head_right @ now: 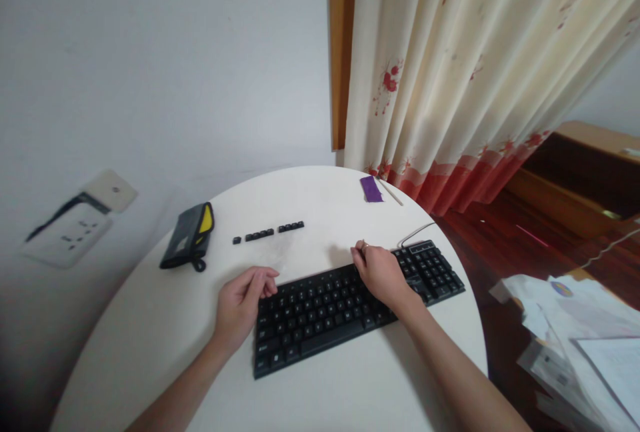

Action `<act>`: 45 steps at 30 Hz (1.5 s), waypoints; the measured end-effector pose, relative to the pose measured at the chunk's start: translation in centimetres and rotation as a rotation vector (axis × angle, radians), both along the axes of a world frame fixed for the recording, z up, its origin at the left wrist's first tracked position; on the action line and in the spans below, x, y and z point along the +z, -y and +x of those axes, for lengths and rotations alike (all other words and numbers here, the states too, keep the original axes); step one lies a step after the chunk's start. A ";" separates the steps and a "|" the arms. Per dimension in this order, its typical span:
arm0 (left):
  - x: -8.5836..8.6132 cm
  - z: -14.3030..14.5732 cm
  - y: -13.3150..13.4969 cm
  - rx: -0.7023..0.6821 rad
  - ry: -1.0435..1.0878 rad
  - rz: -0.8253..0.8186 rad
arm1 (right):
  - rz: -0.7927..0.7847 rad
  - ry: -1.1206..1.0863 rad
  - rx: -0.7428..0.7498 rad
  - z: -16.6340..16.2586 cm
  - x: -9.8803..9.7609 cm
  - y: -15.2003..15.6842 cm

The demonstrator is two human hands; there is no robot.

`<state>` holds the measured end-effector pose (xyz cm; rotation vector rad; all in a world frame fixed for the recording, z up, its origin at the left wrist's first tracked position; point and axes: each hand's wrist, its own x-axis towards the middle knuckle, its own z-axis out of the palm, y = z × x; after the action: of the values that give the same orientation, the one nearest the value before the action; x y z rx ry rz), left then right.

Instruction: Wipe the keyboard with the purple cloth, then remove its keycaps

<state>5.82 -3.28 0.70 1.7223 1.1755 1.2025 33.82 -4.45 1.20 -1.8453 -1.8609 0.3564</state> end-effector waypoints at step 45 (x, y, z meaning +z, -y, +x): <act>-0.2 0.2 0.2 -0.070 0.023 -0.031 | 0.019 -0.815 0.098 -0.8 0.6 0.5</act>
<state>6.00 -3.48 0.53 1.7077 1.1057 1.1537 33.03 -4.93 1.77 -1.2930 -1.3607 0.9520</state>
